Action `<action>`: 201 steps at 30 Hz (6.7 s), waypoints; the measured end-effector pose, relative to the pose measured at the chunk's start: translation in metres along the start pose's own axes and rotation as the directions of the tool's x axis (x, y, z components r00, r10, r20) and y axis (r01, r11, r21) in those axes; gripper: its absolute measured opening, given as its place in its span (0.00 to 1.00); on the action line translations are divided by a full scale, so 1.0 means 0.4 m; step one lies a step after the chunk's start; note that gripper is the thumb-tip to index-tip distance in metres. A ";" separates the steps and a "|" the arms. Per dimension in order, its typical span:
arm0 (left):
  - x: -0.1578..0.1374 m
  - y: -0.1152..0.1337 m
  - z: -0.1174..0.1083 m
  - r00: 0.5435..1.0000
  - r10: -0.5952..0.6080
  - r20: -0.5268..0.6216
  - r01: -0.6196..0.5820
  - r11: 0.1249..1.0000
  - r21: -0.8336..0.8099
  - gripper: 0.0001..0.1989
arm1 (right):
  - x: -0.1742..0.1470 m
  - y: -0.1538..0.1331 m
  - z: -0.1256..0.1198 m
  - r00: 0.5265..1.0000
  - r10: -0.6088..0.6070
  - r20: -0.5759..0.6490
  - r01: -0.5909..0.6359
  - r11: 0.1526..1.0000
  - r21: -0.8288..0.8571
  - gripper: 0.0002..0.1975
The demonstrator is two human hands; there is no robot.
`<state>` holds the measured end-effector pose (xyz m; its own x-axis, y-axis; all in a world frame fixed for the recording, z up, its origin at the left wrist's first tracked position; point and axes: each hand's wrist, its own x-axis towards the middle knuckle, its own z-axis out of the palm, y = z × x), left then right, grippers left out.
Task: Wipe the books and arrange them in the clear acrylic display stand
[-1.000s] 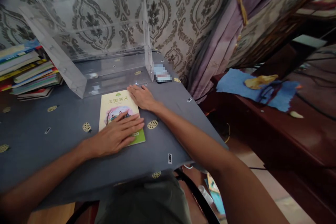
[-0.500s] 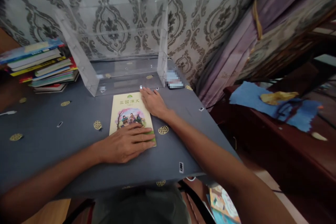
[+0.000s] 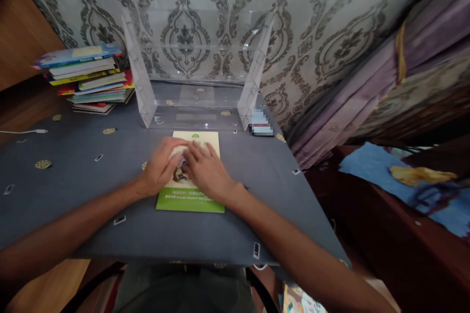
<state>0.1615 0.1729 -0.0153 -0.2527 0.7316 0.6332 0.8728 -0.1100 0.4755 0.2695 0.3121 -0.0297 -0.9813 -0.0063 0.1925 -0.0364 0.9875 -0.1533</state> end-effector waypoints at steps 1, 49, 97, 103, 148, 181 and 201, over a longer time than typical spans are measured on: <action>0.011 -0.026 -0.007 0.998 -0.058 -0.026 0.058 0.998 0.009 0.15 | -0.005 -0.026 0.005 0.999 -0.052 0.012 0.051 0.998 0.030 0.22; -0.028 -0.162 0.023 0.950 -0.249 0.186 0.152 0.895 0.420 0.21 | -0.003 0.144 0.018 0.910 0.414 -0.030 -0.403 0.898 0.177 0.27; 0.052 0.064 0.046 0.901 -0.101 0.422 -0.227 0.719 0.656 0.12 | -0.042 0.136 -0.019 0.885 0.449 -0.121 -0.147 0.517 0.844 0.15; 0.060 0.060 0.040 0.912 -0.104 0.396 -0.202 0.727 0.656 0.14 | -0.047 0.136 -0.024 0.853 0.480 -0.207 -0.105 0.545 0.832 0.15; -0.075 0.052 -0.145 0.701 -0.080 0.709 -0.192 0.936 0.295 0.31 | 0.002 0.155 0.028 0.960 0.222 -0.170 -0.115 0.867 0.484 0.20; -0.117 0.059 -0.154 0.801 0.253 0.542 -0.399 0.902 0.168 0.12 | -0.167 -0.072 -0.035 0.930 -0.131 -0.344 0.353 0.579 0.735 0.17; -0.077 -0.111 -0.132 0.910 -0.344 0.231 0.224 0.878 0.423 0.26 | -0.097 -0.010 -0.011 0.972 0.128 -0.195 -0.049 0.930 0.365 0.14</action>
<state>0.1086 0.1200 -0.0236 -0.4334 0.8593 0.2716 0.8864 0.3519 0.3009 0.3086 0.3092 -0.0322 -0.9219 0.1507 0.3570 -0.0550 0.8610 -0.5056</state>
